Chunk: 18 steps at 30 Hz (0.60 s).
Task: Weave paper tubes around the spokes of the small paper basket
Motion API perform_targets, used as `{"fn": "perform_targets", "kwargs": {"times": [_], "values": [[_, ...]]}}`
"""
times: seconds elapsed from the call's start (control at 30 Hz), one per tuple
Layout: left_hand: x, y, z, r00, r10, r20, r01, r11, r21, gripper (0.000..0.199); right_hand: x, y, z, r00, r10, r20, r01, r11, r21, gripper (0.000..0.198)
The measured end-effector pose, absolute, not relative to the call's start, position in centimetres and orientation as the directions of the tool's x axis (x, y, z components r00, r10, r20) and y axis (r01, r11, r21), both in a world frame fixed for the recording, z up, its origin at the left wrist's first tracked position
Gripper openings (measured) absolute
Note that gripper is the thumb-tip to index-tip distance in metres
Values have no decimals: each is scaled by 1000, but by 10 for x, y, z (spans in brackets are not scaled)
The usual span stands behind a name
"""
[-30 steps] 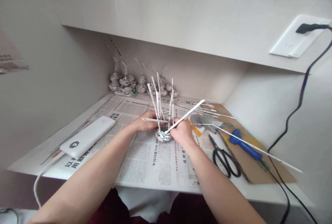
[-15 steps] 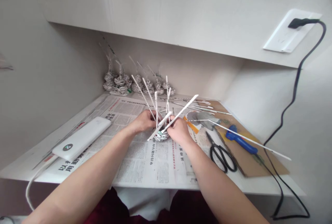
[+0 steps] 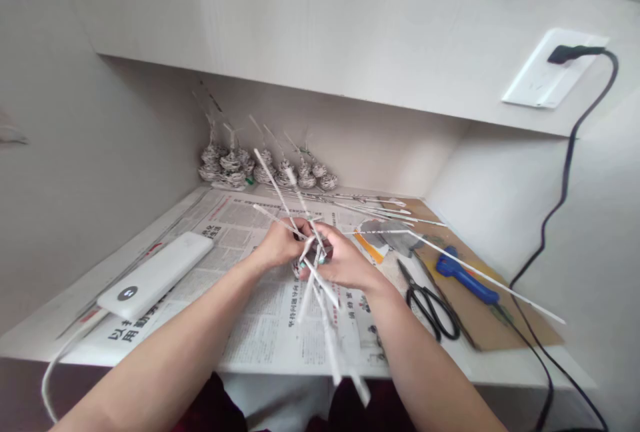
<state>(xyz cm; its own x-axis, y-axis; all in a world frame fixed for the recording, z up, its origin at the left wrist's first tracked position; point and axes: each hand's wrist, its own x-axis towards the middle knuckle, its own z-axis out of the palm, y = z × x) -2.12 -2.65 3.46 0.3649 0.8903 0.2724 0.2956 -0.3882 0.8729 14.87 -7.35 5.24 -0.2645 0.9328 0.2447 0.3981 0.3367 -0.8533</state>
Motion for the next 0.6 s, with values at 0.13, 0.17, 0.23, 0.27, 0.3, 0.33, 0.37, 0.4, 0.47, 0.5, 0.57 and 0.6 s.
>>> {"fn": "perform_targets", "kwargs": {"times": [0.13, 0.17, 0.23, 0.27, 0.3, 0.33, 0.37, 0.4, 0.47, 0.5, 0.57, 0.6], "values": [[-21, -24, 34, 332, 889, 314, 269, -409, 872, 10, 149, -67, 50, -152, 962, 226, 441, 271, -856, 31], [-21, -23, 34, 331, 888, 318, 262, -410, 874, 10, 149, -66, 49, -136, 967, 215, 448, 254, -857, 25], [-21, -23, 33, 331, 890, 313, 237, -400, 885, 9, 150, -64, 48, -126, 968, 218, 490, 252, -835, 21], [-21, -23, 32, 334, 891, 308, 227, -394, 891, 9, 151, -63, 48, -113, 966, 232, 524, 257, -812, 20], [-21, -22, 31, 340, 889, 305, 221, -391, 893, 9, 151, -63, 48, -93, 964, 247, 561, 256, -787, 20], [-21, -22, 30, 347, 887, 303, 218, -391, 894, 9, 152, -63, 48, -66, 964, 259, 594, 247, -766, 20], [-21, -22, 29, 353, 885, 302, 217, -392, 894, 10, 152, -62, 48, -37, 963, 266, 614, 232, -754, 19], [-21, -21, 28, 357, 885, 300, 221, -392, 893, 10, 152, -62, 48, -9, 964, 265, 619, 214, -755, 18], [-21, -21, 27, 359, 886, 292, 231, -387, 893, 11, 152, -61, 47, 37, 968, 250, 606, 177, -775, 15], [-21, -21, 26, 361, 887, 287, 237, -385, 892, 10, 152, -60, 47, 51, 969, 243, 603, 164, -781, 13], [-21, -22, 26, 369, 887, 277, 251, -382, 889, 9, 153, -59, 46, 64, 970, 237, 625, 146, -767, 11], [-21, -22, 27, 372, 887, 274, 255, -382, 888, 9, 153, -58, 45, 66, 970, 233, 650, 136, -748, 10]]}}
